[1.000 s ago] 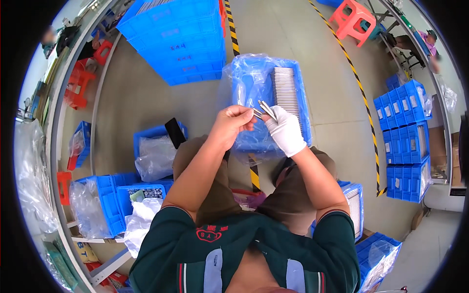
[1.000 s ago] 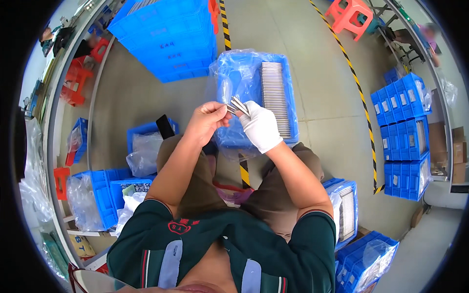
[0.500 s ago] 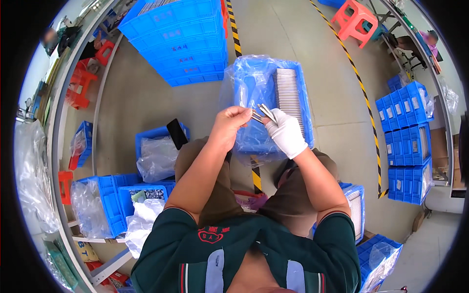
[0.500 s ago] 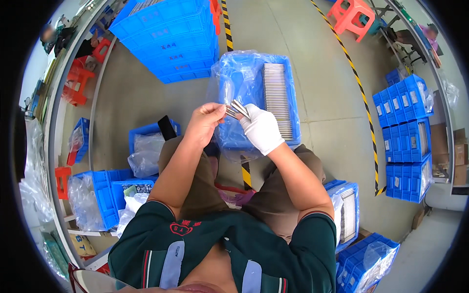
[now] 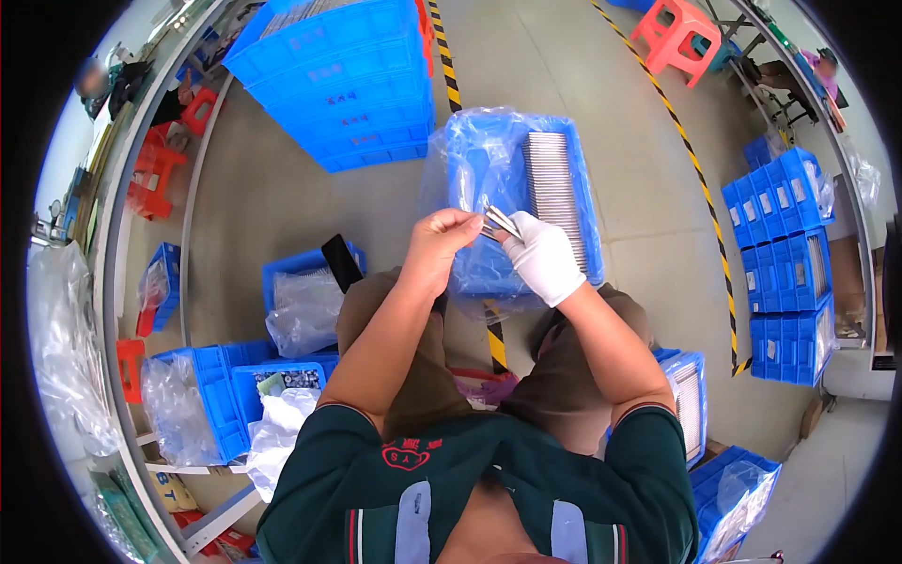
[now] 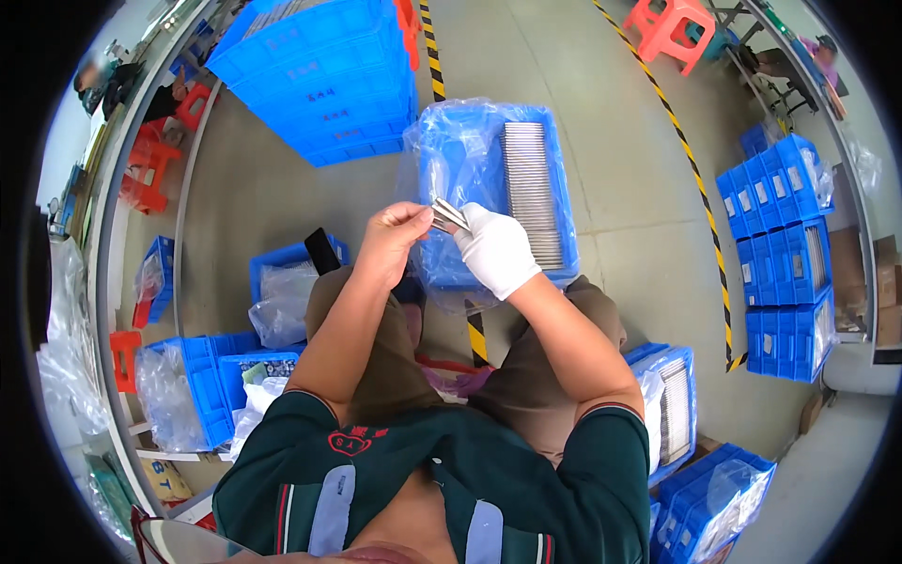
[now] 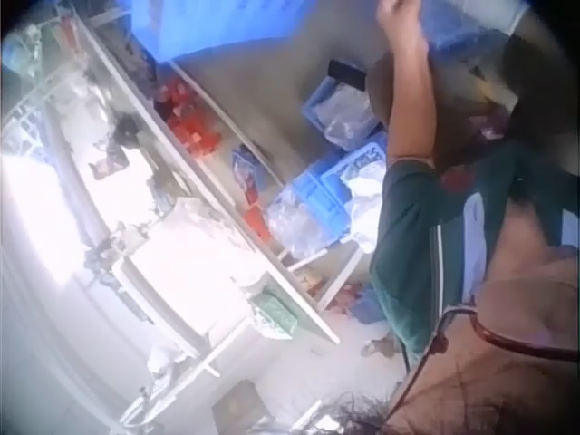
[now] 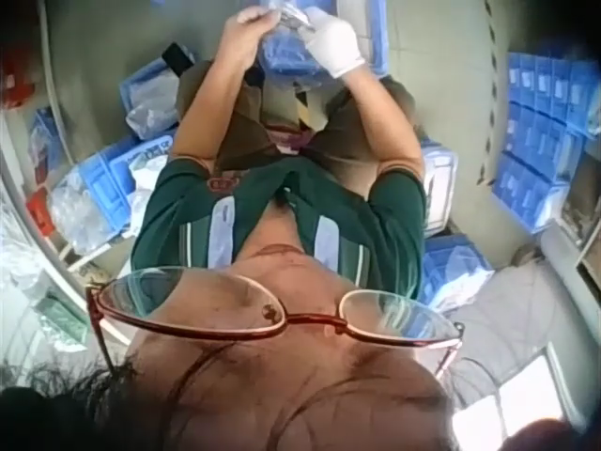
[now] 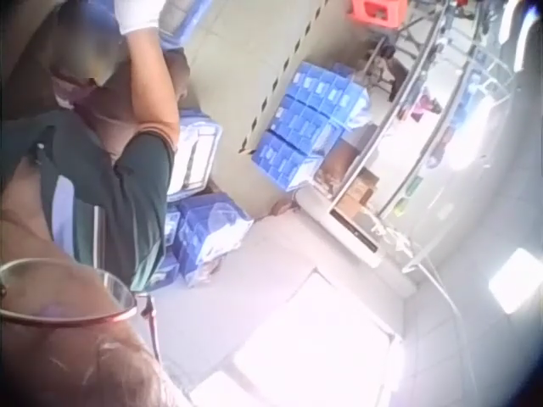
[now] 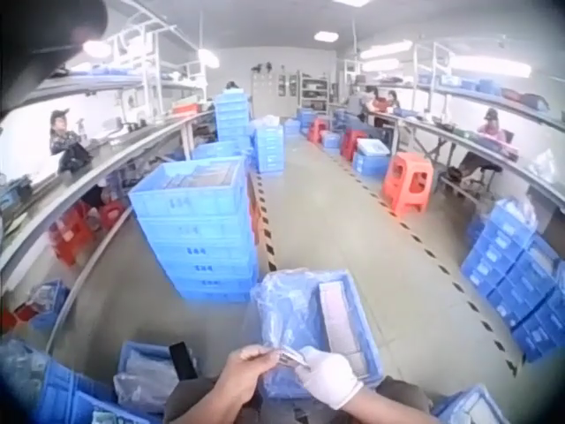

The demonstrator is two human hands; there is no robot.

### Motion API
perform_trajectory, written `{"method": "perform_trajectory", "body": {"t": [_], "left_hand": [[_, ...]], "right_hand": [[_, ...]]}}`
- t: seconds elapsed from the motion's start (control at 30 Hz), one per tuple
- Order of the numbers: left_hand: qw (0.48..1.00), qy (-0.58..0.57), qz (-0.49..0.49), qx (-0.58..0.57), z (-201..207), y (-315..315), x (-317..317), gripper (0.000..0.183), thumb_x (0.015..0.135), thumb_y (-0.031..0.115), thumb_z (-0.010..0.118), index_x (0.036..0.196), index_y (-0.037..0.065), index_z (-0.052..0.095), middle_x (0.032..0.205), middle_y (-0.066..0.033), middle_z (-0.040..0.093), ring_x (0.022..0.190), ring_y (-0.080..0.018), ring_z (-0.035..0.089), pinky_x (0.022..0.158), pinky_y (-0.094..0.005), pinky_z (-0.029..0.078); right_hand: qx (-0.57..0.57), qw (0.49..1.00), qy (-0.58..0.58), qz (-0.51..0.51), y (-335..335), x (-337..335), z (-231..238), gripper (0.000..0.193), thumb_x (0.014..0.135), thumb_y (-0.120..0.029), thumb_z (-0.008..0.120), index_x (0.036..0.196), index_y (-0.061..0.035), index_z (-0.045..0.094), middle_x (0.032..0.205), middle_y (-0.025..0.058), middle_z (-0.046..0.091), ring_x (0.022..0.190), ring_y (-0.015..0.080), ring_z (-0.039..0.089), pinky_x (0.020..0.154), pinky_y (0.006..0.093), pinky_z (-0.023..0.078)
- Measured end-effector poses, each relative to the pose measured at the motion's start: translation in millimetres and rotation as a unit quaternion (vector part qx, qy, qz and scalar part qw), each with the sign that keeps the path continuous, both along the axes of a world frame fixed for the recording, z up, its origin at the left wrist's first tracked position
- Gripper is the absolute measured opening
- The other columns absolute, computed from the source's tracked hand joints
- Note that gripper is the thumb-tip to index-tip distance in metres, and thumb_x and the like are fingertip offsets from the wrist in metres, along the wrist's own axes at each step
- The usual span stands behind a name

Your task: The person assembles metal rods by attaching small caps onto their ends by hand and stacking the finished rods into plastic-lined crates.

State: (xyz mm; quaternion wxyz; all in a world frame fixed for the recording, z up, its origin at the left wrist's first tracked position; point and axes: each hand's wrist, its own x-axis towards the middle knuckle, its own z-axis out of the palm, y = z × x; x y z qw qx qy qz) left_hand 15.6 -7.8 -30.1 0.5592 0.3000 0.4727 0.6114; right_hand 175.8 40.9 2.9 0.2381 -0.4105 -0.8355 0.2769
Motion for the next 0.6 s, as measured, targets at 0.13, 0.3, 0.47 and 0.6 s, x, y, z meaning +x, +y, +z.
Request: {"method": "perform_trajectory", "body": {"t": [0.13, 0.3, 0.47, 0.6], "left_hand": [[0.999, -0.014, 0.045, -0.007, 11.7, 2.7, -5.2, 0.014, 0.08, 0.014, 0.06, 0.086, 0.001, 0.061, 0.08, -0.0039, 0.06, 0.071, -0.0098, 0.052, 0.067, -0.0235, 0.041], [0.994, -0.101, -0.048, -0.005, 4.1, 1.5, -8.8, 0.015, 0.081, 0.014, 0.059, 0.087, 0.001, 0.06, 0.078, -0.0055, 0.059, 0.074, -0.0115, 0.054, 0.068, -0.0258, 0.042], [0.997, -0.052, -0.064, -0.001, 2.1, 1.6, -10.0, 0.015, 0.081, 0.013, 0.059, 0.087, -0.001, 0.06, 0.079, -0.0059, 0.06, 0.072, -0.0112, 0.054, 0.069, -0.0252, 0.042], [0.996, -0.045, -0.076, 0.001, 2.9, -0.3, -9.3, 0.015, 0.081, 0.012, 0.059, 0.087, -0.001, 0.061, 0.082, -0.0069, 0.061, 0.076, -0.0117, 0.055, 0.07, -0.0245, 0.042]], "right_hand": [[-0.324, 0.941, 0.097, 0.012, 10.4, 7.4, 6.2, 0.02, 0.081, -0.022, 0.056, 0.075, -0.0031, 0.053, 0.052, 0.005, 0.05, 0.047, 0.0144, 0.048, 0.046, 0.0293, 0.037], [-0.48, 0.854, 0.192, 0.064, 3.1, 9.5, 13.9, 0.021, 0.084, -0.023, 0.055, 0.078, -0.0034, 0.053, 0.056, -0.0018, 0.046, 0.047, 0.005, 0.038, 0.043, 0.0198, 0.029], [-0.49, 0.846, 0.197, 0.065, 5.1, 9.9, 10.3, 0.021, 0.084, -0.023, 0.056, 0.077, -0.0035, 0.053, 0.055, -0.0016, 0.046, 0.046, 0.005, 0.038, 0.042, 0.0197, 0.028], [-0.51, 0.834, 0.201, 0.064, 4.1, 9.4, 14.1, 0.02, 0.084, -0.022, 0.056, 0.078, -0.0032, 0.054, 0.054, -0.0019, 0.045, 0.046, 0.0045, 0.037, 0.04, 0.0193, 0.026]]}}
